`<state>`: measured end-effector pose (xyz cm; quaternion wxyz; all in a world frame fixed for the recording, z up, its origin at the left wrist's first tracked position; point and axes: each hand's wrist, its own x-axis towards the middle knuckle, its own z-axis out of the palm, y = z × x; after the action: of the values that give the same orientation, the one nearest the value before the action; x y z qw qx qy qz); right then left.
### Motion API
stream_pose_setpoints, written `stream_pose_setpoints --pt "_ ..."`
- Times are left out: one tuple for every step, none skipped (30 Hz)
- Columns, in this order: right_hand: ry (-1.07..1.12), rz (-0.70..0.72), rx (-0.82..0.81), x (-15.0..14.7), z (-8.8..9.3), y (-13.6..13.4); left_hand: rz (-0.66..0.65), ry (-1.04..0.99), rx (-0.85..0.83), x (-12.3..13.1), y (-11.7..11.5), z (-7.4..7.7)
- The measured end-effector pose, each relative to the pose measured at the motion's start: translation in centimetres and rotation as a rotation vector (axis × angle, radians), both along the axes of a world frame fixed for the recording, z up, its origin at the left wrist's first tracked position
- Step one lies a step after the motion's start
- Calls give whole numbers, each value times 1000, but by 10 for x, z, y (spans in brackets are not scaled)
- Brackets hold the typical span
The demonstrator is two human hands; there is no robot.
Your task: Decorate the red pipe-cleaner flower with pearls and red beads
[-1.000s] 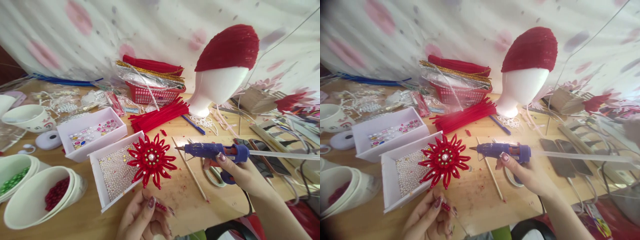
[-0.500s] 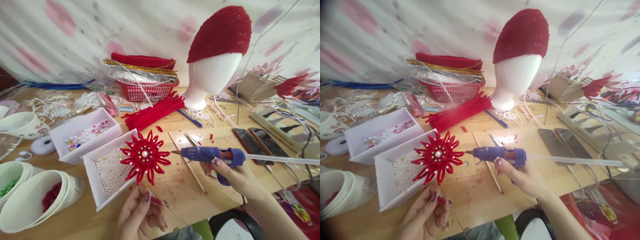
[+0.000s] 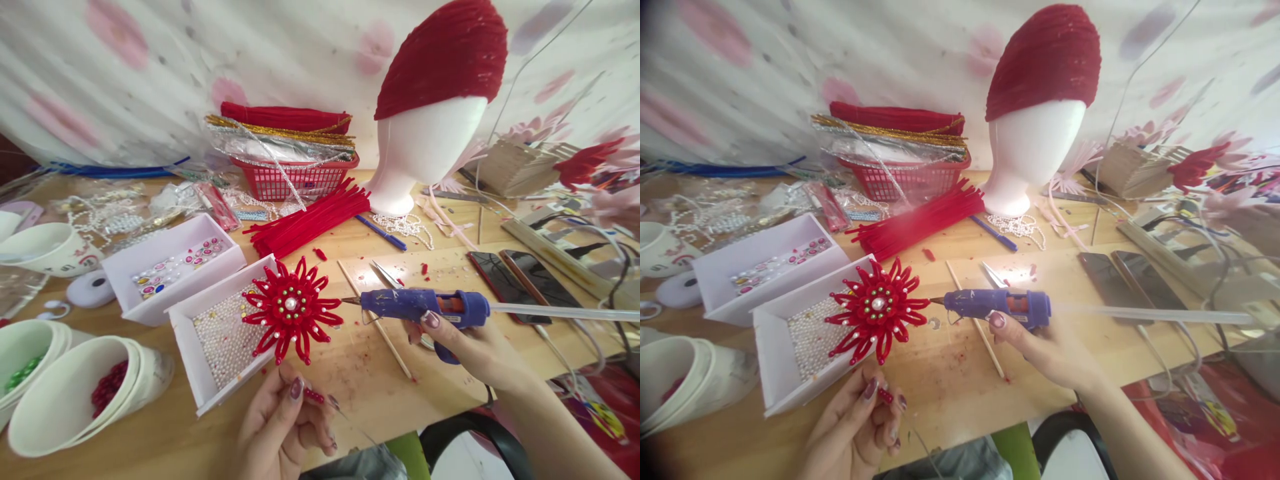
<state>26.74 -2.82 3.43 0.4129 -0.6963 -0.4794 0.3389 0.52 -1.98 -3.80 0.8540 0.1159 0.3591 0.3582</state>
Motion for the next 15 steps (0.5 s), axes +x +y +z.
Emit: stream_pose_setpoints --pt "-24 15 -1 1 -2 0 2 -4 -4 0 0 0" --pt "-47 29 -3 2 -2 -1 3 -3 -8 0 0 -1" --pt "-63 38 -4 2 -2 -1 -1 -5 -9 -1 0 -1" --pt "-69 39 -5 1 -1 -1 -4 -7 -7 -2 0 -2" --pt "-66 34 -8 -1 0 -2 -6 -10 -3 -2 0 -2" --pt "-63 20 -14 -2 3 -3 -10 -16 0 -2 0 -2" --pt "-61 3 -20 -4 5 -4 -13 -24 0 -2 0 -2" --pt "-59 -14 -26 -5 6 -5 -12 -31 -4 -1 1 0" --pt "-59 -24 -35 -5 7 -7 -9 -37 -12 1 1 1" --pt "-55 -26 -49 -4 8 -9 -3 -43 -22 2 2 4" --pt "-45 -28 -61 -3 8 -11 1 -54 -28 4 3 6" --pt "-25 -28 -66 -2 7 -14 2 -67 -29 5 4 9" --pt "1 -24 -66 -1 7 -16 -3 -84 -25 6 4 11" --pt "22 -36 -54 0 6 -18 -7 -100 -18 7 5 14" --pt "38 -40 -40 0 5 -19 -7 -105 -14 8 5 16"
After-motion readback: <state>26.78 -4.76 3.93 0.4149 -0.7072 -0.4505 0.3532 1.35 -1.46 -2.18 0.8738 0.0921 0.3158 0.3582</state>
